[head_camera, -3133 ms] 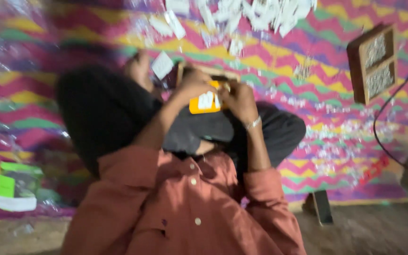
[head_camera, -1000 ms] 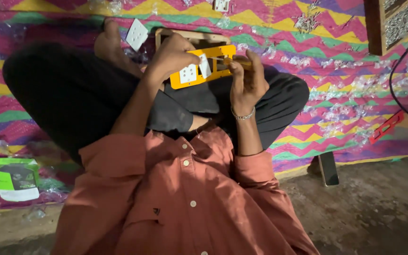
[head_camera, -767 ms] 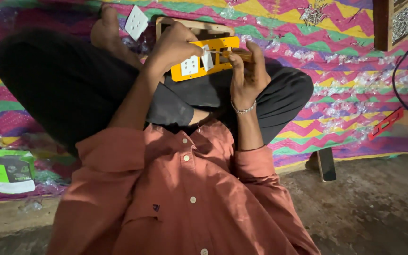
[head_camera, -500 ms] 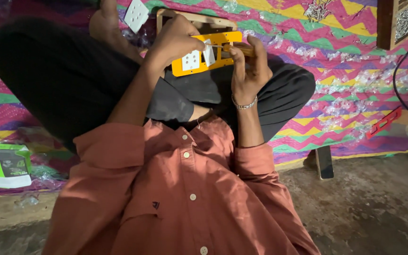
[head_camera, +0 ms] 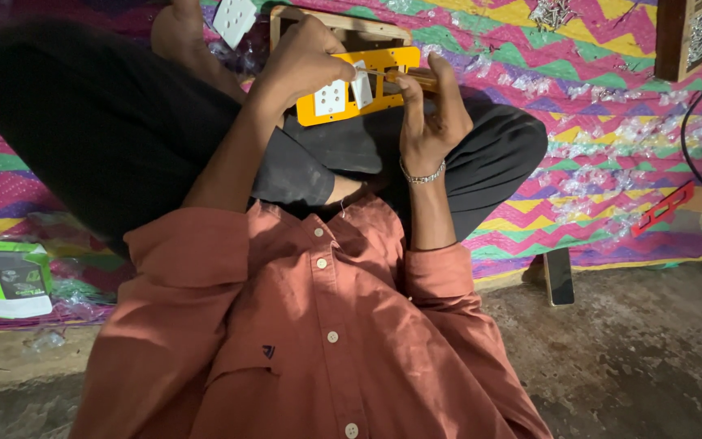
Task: The person sits on a mat and assembles small white electrical components into a yellow plastic frame. They place the components into slots, then use a screwdriver to tighten screws, securing the parts in place.
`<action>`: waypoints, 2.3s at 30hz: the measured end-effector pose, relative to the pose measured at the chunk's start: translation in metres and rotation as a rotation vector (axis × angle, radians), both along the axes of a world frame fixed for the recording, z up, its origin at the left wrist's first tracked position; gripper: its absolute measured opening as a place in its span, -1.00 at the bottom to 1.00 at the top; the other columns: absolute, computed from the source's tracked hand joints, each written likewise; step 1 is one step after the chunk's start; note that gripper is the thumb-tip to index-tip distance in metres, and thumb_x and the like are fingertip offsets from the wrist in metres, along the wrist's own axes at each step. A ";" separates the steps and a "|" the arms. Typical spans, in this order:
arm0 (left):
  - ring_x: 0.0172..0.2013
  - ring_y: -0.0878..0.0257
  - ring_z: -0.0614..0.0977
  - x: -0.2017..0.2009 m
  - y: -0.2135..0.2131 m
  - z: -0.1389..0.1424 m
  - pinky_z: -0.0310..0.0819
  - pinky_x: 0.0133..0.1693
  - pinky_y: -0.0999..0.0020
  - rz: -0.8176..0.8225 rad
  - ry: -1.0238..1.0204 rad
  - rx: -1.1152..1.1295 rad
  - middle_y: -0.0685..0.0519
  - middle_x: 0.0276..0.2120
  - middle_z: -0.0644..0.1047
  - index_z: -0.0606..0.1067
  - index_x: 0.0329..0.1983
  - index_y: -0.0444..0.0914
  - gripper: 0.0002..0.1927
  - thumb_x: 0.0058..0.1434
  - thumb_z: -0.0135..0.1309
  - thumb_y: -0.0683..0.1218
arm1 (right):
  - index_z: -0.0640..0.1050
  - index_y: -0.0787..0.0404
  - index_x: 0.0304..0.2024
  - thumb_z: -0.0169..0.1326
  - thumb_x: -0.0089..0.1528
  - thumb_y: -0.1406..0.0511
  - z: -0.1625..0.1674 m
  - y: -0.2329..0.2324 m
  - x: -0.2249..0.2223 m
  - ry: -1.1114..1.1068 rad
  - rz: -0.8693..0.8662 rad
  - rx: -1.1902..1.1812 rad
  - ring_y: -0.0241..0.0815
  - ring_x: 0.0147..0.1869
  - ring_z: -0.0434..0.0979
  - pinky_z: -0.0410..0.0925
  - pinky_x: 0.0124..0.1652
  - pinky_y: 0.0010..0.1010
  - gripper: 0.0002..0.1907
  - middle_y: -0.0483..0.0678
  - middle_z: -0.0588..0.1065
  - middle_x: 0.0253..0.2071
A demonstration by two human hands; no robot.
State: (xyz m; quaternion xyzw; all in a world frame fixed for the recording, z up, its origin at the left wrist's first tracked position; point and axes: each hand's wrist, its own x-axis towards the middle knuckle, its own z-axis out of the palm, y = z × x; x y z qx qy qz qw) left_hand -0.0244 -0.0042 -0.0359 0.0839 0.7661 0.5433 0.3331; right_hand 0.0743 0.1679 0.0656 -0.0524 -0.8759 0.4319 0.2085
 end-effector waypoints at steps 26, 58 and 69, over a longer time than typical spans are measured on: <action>-0.62 0.31 0.59 0.000 -0.003 0.003 0.39 -0.55 0.40 -0.017 0.035 -0.002 -0.08 -0.60 0.59 0.66 -0.39 -0.42 -0.74 -0.03 0.40 -0.11 | 0.45 0.33 0.27 0.20 0.39 0.34 0.003 0.007 -0.002 0.045 0.062 0.101 -0.15 -0.05 0.60 0.46 0.01 -0.39 -0.57 0.04 0.56 -0.06; -0.60 0.29 0.63 0.005 -0.001 -0.008 0.41 -0.55 0.41 -0.027 0.050 0.084 -0.08 -0.57 0.59 0.60 -0.45 -0.44 -0.77 0.05 0.33 -0.14 | 0.56 0.33 0.13 0.37 0.27 0.43 -0.006 0.003 0.000 0.132 -0.030 0.087 -0.26 -0.24 0.48 0.34 -0.24 -0.47 -0.60 -0.08 0.58 -0.25; -0.60 0.32 0.64 0.007 -0.001 -0.010 0.43 -0.55 0.45 -0.038 0.073 0.031 -0.08 -0.55 0.62 0.64 -0.35 -0.42 -0.75 0.09 0.33 -0.09 | 0.60 0.33 -0.12 0.45 0.20 0.36 -0.001 0.002 -0.004 0.139 -0.133 0.126 -0.29 -0.32 0.43 0.31 -0.33 -0.45 -0.70 -0.09 0.48 -0.32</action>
